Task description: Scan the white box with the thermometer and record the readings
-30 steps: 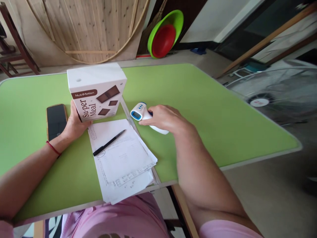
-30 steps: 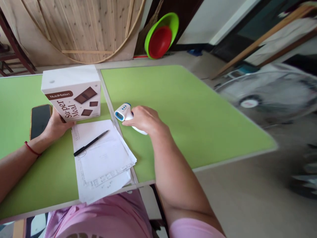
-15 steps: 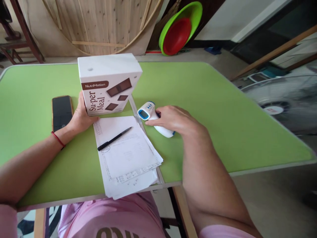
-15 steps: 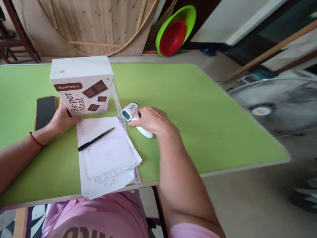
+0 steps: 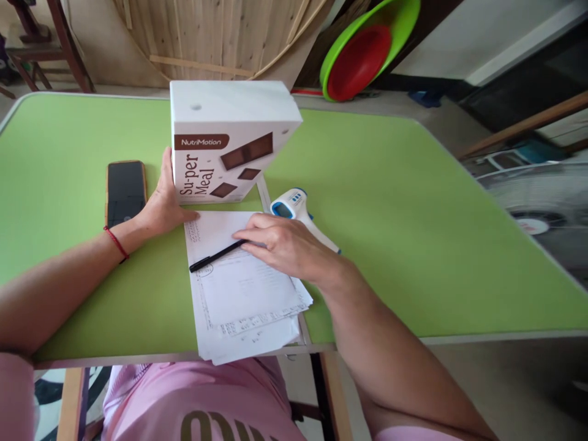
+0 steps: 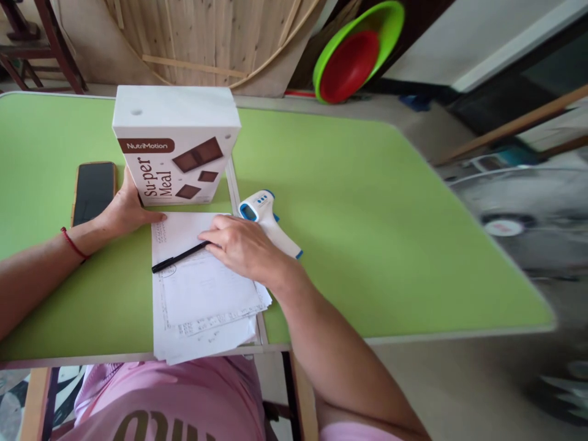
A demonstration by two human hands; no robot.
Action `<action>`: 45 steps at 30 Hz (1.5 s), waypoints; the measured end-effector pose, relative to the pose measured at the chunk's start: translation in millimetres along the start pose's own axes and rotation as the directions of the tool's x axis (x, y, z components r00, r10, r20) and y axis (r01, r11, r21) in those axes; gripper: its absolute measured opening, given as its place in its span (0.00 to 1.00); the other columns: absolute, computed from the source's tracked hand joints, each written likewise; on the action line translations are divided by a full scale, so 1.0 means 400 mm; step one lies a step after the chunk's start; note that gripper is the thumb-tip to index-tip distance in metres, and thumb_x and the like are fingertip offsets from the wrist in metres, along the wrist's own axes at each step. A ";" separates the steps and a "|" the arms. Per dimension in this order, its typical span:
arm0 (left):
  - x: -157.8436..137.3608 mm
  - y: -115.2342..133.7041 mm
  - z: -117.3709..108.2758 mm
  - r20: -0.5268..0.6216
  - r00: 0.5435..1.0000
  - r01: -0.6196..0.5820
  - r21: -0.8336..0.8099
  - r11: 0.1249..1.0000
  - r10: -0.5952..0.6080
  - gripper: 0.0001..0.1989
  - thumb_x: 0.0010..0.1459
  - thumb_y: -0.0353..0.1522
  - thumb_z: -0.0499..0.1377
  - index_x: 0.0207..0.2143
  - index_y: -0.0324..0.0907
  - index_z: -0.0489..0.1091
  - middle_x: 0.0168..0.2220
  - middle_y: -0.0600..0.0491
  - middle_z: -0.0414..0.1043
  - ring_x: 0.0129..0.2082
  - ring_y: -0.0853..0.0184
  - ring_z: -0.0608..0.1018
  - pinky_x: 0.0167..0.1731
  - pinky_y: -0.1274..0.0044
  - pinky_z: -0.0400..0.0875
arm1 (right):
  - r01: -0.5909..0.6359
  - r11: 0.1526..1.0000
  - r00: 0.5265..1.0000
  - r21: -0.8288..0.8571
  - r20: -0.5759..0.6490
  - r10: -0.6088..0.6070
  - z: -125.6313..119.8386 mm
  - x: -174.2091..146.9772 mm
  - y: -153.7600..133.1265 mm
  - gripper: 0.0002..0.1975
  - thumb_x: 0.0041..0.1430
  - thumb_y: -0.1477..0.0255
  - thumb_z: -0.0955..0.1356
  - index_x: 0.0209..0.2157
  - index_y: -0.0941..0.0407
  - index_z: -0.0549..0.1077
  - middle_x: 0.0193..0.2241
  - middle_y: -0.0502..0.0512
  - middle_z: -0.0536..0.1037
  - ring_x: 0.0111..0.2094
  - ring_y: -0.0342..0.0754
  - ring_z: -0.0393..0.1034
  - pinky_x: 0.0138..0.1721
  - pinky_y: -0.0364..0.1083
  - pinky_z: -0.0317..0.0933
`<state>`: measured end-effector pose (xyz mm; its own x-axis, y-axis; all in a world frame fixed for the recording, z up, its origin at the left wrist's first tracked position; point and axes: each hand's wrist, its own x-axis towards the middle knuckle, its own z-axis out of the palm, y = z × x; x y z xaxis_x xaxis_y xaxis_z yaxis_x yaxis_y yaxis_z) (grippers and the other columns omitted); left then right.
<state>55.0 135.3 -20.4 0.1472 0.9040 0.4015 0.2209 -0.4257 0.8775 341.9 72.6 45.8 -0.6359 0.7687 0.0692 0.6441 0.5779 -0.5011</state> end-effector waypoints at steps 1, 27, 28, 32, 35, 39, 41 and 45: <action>-0.002 -0.003 -0.002 0.009 1.000 0.001 0.007 1.000 -0.001 0.68 0.29 0.35 0.84 0.71 0.49 0.54 0.74 0.41 0.53 0.78 0.33 0.49 0.79 0.47 0.44 | 0.013 1.000 1.000 0.000 0.018 -0.013 0.005 0.003 0.000 0.10 0.64 0.73 0.70 0.37 0.49 0.86 0.35 0.56 0.81 0.38 0.54 0.76 0.40 0.52 0.67; -0.001 0.041 0.004 0.067 0.996 0.043 0.111 0.993 -0.050 0.74 0.32 0.32 0.81 0.75 0.39 0.42 0.76 0.35 0.46 0.77 0.32 0.49 0.79 0.48 0.43 | -0.066 0.744 0.944 0.665 -0.199 0.262 0.146 0.044 -0.121 0.10 0.57 0.61 0.72 0.29 0.51 0.70 0.21 0.45 0.68 0.22 0.43 0.59 0.28 0.46 0.60; -0.001 0.040 0.006 0.058 0.997 0.046 0.107 0.993 -0.052 0.74 0.31 0.31 0.81 0.75 0.39 0.42 0.75 0.35 0.49 0.77 0.32 0.50 0.79 0.48 0.44 | -0.054 0.754 0.945 0.655 -0.210 0.249 0.147 0.044 -0.121 0.09 0.58 0.62 0.71 0.29 0.51 0.70 0.21 0.45 0.68 0.22 0.42 0.59 0.28 0.46 0.60; -0.003 0.024 0.013 0.052 0.998 0.017 0.157 0.987 -0.026 0.76 0.31 0.28 0.80 0.76 0.44 0.38 0.72 0.37 0.54 0.77 0.32 0.51 0.78 0.50 0.47 | 0.012 0.798 0.947 0.602 -0.262 0.184 0.157 0.047 -0.110 0.07 0.59 0.65 0.69 0.30 0.51 0.70 0.21 0.44 0.68 0.22 0.41 0.58 0.27 0.44 0.59; -0.005 0.011 0.015 0.086 0.996 -0.017 0.272 0.962 -0.007 0.76 0.36 0.27 0.77 0.77 0.46 0.30 0.74 0.37 0.51 0.77 0.34 0.50 0.78 0.50 0.48 | 0.087 0.817 0.943 0.570 -0.311 0.116 0.165 0.051 -0.101 0.06 0.60 0.66 0.69 0.30 0.52 0.70 0.21 0.44 0.69 0.22 0.41 0.58 0.26 0.43 0.58; -0.005 0.002 0.014 0.117 0.993 -0.067 0.340 0.938 0.028 0.78 0.39 0.30 0.78 0.77 0.47 0.23 0.77 0.37 0.43 0.79 0.36 0.45 0.78 0.48 0.48 | 0.121 0.823 0.941 0.554 -0.329 0.083 0.170 0.052 -0.095 0.05 0.60 0.69 0.69 0.30 0.52 0.70 0.22 0.44 0.71 0.22 0.41 0.58 0.25 0.43 0.57; -0.005 -0.001 0.015 0.120 0.992 -0.076 0.344 0.936 0.037 0.79 0.39 0.30 0.77 0.76 0.47 0.22 0.77 0.36 0.42 0.79 0.35 0.45 0.78 0.48 0.48 | 0.125 0.824 0.942 0.553 -0.328 0.078 0.171 0.051 -0.094 0.05 0.60 0.68 0.69 0.31 0.52 0.70 0.22 0.44 0.71 0.22 0.41 0.59 0.25 0.43 0.57; -0.004 -0.008 0.020 0.099 0.995 -0.065 0.344 0.937 0.033 0.78 0.37 0.27 0.76 0.76 0.47 0.22 0.75 0.35 0.46 0.78 0.35 0.48 0.78 0.50 0.49 | 0.111 0.828 0.947 0.549 -0.310 0.079 0.172 0.049 -0.092 0.05 0.61 0.67 0.69 0.31 0.52 0.70 0.22 0.44 0.71 0.22 0.41 0.60 0.25 0.43 0.57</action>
<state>61.7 135.0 -25.7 0.2492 0.8810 0.4021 0.5293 -0.4716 0.7053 276.3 47.6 6.3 -0.4201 0.8587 0.2937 0.2290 0.4134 -0.8813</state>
